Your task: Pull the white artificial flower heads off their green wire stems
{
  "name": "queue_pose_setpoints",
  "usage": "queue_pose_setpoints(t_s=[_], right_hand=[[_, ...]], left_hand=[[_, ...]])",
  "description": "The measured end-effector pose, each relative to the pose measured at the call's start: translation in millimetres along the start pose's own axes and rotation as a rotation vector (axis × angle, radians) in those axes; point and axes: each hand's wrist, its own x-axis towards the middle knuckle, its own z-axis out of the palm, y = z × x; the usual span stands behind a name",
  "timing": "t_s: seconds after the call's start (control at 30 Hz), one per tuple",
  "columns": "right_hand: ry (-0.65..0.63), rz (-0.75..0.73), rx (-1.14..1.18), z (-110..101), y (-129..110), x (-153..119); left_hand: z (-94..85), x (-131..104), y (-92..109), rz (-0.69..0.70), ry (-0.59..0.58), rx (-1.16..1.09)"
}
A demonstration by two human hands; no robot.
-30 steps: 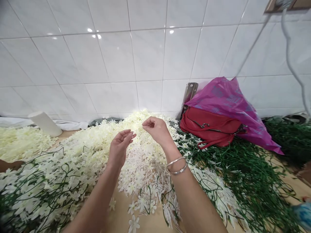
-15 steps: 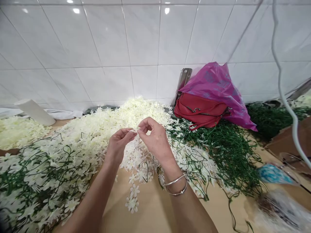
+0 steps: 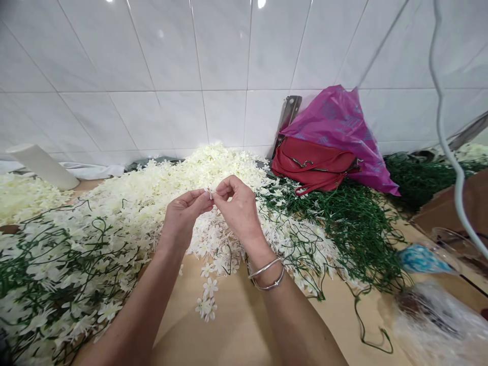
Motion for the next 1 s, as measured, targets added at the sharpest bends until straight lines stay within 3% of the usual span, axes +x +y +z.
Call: queue_pose_setpoints(t_s=[0.17, 0.37, 0.47, 0.6, 0.77, 0.87, 1.0], right_hand=[[0.032, 0.022, -0.040, 0, 5, 0], [0.127, 0.080, -0.032, 7, 9, -3], [0.111, 0.153, 0.094, 7, 9, -2], [0.042, 0.224, 0.227, 1, 10, 2], [-0.031, 0.207, 0.207, -3, 21, 5], [-0.015, 0.172, 0.226, 0, 24, 6], [0.081, 0.092, 0.244, 8, 22, 4]], left_hand=[[0.2, -3, -1, 0.090, -0.034, 0.096], [2.5, -12, -5, 0.433, -0.017, 0.401], [2.6, -14, -3, 0.523, -0.035, 0.478], [1.6, -11, -3, 0.460, -0.069, 0.363], [1.4, -7, -7, 0.337, -0.124, 0.228], [2.3, -8, -5, 0.331, -0.119, 0.236], [1.7, -9, 3, 0.275, -0.020, 0.129]])
